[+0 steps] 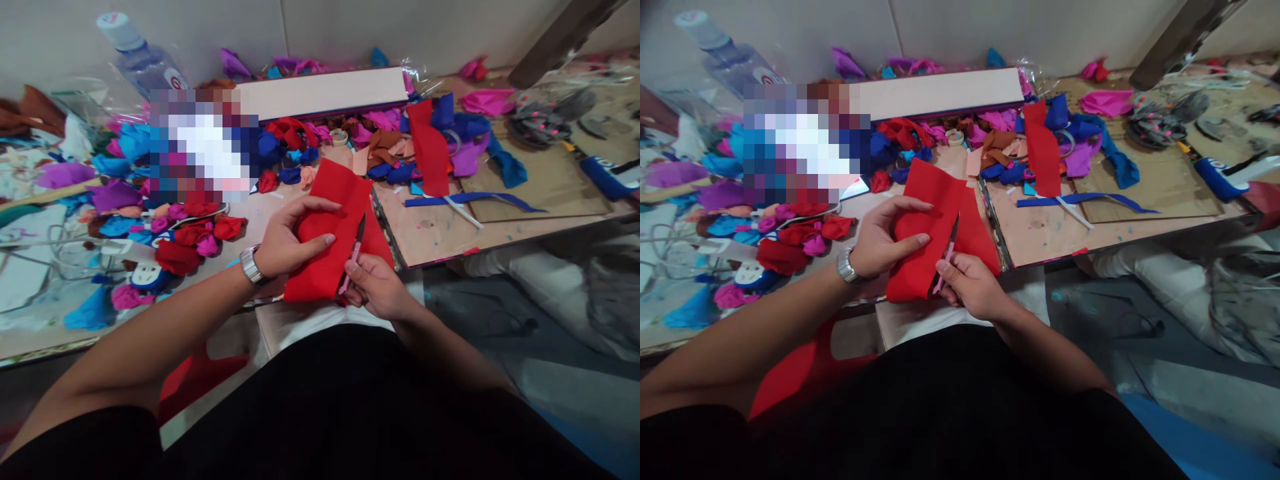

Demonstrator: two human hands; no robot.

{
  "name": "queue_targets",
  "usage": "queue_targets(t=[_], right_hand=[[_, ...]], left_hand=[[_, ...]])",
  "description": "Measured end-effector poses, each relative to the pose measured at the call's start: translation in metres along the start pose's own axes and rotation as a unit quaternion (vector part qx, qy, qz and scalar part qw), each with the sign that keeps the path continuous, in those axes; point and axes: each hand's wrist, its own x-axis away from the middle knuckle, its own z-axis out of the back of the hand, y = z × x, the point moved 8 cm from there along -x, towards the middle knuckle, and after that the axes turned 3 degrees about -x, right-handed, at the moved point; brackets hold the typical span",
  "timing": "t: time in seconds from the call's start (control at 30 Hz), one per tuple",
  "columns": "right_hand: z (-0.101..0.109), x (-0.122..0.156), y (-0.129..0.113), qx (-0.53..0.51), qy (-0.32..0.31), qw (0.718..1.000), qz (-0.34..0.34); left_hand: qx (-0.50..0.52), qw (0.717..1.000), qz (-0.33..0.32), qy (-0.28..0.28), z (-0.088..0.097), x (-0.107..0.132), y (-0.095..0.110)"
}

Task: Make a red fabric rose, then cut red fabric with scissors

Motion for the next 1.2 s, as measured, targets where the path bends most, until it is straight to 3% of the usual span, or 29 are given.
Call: queue_targets(t=[1.2], right_hand=[[0.0024, 0.0011, -0.0016, 0.007, 0.0, 1.0, 0.029]], left_hand=[[0.014, 1.0, -0.027, 0.001, -0.0004, 0.0013, 0.0034]])
